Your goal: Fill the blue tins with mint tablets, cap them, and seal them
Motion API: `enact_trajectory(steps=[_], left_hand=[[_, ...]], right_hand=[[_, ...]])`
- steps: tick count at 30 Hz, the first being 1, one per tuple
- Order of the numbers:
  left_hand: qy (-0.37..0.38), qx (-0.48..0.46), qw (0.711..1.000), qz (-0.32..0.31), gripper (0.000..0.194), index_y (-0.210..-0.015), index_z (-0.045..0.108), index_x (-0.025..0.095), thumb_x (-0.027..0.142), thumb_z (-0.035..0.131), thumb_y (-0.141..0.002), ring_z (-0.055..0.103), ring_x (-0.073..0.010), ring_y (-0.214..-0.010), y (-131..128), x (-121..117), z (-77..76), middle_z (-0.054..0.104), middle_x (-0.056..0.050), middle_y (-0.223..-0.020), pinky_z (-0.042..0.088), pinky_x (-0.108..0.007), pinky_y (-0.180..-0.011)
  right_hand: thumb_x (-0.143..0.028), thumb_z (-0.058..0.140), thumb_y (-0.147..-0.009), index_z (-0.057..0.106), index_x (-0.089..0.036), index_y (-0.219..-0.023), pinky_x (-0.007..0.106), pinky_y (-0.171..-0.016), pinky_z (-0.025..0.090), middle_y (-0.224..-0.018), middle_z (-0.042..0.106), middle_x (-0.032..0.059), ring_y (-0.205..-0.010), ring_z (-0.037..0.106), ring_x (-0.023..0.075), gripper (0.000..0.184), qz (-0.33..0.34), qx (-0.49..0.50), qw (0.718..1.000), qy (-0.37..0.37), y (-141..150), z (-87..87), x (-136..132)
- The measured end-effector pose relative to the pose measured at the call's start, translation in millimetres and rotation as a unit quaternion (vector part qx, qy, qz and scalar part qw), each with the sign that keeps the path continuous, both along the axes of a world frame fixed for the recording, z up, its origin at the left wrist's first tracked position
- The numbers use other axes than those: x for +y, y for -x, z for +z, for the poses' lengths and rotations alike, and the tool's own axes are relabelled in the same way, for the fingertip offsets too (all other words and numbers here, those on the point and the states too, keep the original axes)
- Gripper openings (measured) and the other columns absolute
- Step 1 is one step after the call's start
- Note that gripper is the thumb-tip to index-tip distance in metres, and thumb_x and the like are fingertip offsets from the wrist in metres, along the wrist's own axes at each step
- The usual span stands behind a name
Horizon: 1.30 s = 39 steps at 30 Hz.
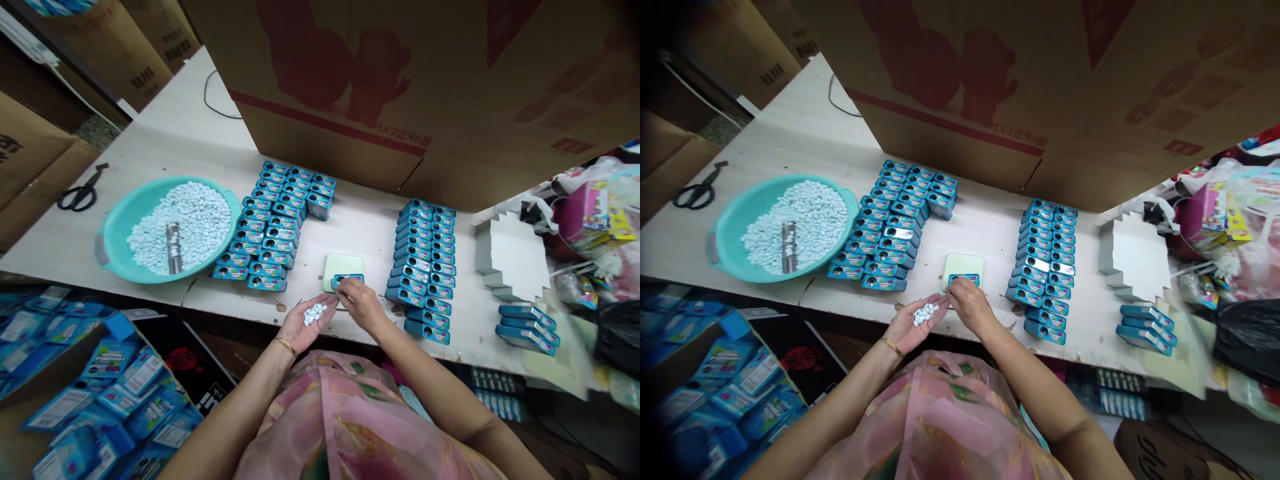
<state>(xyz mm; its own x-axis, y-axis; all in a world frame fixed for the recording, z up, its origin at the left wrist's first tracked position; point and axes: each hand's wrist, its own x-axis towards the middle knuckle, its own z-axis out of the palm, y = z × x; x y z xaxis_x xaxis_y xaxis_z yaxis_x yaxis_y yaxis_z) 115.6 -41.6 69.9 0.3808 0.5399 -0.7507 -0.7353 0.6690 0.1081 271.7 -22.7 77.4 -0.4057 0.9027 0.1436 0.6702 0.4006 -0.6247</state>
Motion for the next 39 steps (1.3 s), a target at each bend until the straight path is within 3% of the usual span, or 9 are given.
enact_trajectory(steps=[6, 9, 14, 19, 23, 27, 33, 36, 39], left_hand=[[0.016, 0.015, 1.000, 0.009, 0.022, -0.090, 0.057, 0.004, 0.009, 0.047, -0.070, 0.051, -0.0254, -0.100, 15.1, -5.5, 0.1, 0.060, -0.017, -0.096, 0.048, -0.031, -0.078], [0.036, 0.029, 0.999, 0.027, 0.026, -0.095, 0.055, 0.006, 0.008, 0.046, -0.071, 0.052, -0.0248, -0.099, 26.9, -15.2, -2.8, 0.060, -0.016, -0.097, 0.049, -0.031, -0.076], [0.056, 0.025, 0.997, 0.036, 0.031, -0.103, 0.052, 0.007, 0.007, 0.043, -0.072, 0.054, -0.0239, -0.097, 39.0, -30.2, -10.1, 0.060, -0.016, -0.098, 0.050, -0.031, -0.076], [0.071, 0.031, 0.996, 0.033, 0.030, -0.102, 0.051, 0.005, 0.007, 0.044, -0.072, 0.055, -0.0234, -0.095, 39.1, -38.5, -17.4, 0.061, -0.017, -0.095, 0.049, -0.032, -0.077], [0.088, 0.052, 0.994, 0.049, 0.029, -0.099, 0.052, 0.004, 0.005, 0.044, -0.071, 0.055, -0.0241, -0.095, 45.2, -41.8, -20.3, 0.060, -0.018, -0.094, 0.050, -0.033, -0.076], [0.088, 0.070, 0.991, 0.066, 0.026, -0.095, 0.054, 0.004, 0.004, 0.044, -0.071, 0.056, -0.0237, -0.093, 57.4, -42.6, -23.0, 0.060, -0.018, -0.093, 0.050, -0.033, -0.075], [0.098, 0.098, 0.986, 0.097, 0.027, -0.097, 0.053, 0.003, 0.004, 0.044, -0.071, 0.055, -0.0246, -0.093, 72.2, -42.7, -24.9, 0.060, -0.019, -0.094, 0.051, -0.032, -0.074], [0.109, 0.107, 0.982, 0.114, 0.031, -0.101, 0.050, 0.002, 0.003, 0.043, -0.071, 0.055, -0.0255, -0.093, 77.8, -43.4, -22.2, 0.060, -0.019, -0.094, 0.051, -0.032, -0.073], [0.119, 0.113, 0.977, 0.139, 0.038, -0.110, 0.047, 0.004, 0.002, 0.040, -0.073, 0.056, -0.0253, -0.092, 82.7, -43.3, -18.1, 0.060, -0.019, -0.093, 0.052, -0.032, -0.071]], right_hand=[[-0.017, 0.041, -0.081, 0.057, -0.020, -0.095, 0.025, -0.078, 0.044, -0.094, 0.057, 0.0052, -0.088, 0.053, 0.0134, 0.021, -0.073, 0.025, 0.997, -0.004, -20.3, -1.9, 15.9], [-0.018, 0.042, -0.081, 0.057, -0.021, -0.094, 0.026, -0.077, 0.044, -0.091, 0.058, 0.0045, -0.086, 0.054, 0.0135, 0.021, -0.117, 0.047, 0.992, -0.010, -34.0, 3.1, 6.4], [-0.018, 0.043, -0.080, 0.058, -0.021, -0.089, 0.027, -0.072, 0.045, -0.083, 0.060, 0.0030, -0.079, 0.055, 0.0137, 0.018, -0.123, 0.048, 0.991, 0.021, -50.0, 0.9, -18.7], [-0.020, 0.046, -0.077, 0.048, -0.021, -0.109, 0.034, -0.081, 0.042, -0.104, 0.052, 0.0068, -0.098, 0.047, 0.0181, 0.032, -0.155, 0.016, 0.988, 0.013, -55.6, -12.4, -21.7], [-0.022, 0.054, -0.071, 0.036, -0.022, -0.120, 0.039, -0.088, 0.037, -0.118, 0.041, 0.0084, -0.109, 0.038, 0.0208, 0.052, -0.124, -0.037, 0.991, 0.034, -56.1, -17.9, -3.2], [-0.021, 0.058, -0.067, 0.033, -0.022, -0.122, 0.039, -0.088, 0.036, -0.122, 0.037, 0.0076, -0.110, 0.035, 0.0212, 0.060, -0.086, -0.074, 0.992, 0.062, -50.8, -19.3, 10.6], [-0.016, 0.052, -0.071, 0.046, -0.020, -0.108, 0.033, -0.081, 0.039, -0.102, 0.051, 0.0051, -0.093, 0.045, 0.0182, 0.037, -0.056, -0.094, 0.991, 0.077, -41.0, -22.1, 23.5], [-0.018, 0.052, -0.071, 0.048, -0.019, -0.106, 0.032, -0.080, 0.039, -0.098, 0.053, 0.0058, -0.090, 0.046, 0.0185, 0.035, -0.077, -0.084, 0.992, 0.045, -26.6, -26.3, 53.8], [-0.018, 0.052, -0.071, 0.049, -0.017, -0.106, 0.033, -0.079, 0.039, -0.097, 0.053, 0.0072, -0.088, 0.047, 0.0193, 0.035, -0.128, -0.072, 0.989, 0.029, 1.6, -36.0, 105.4]])
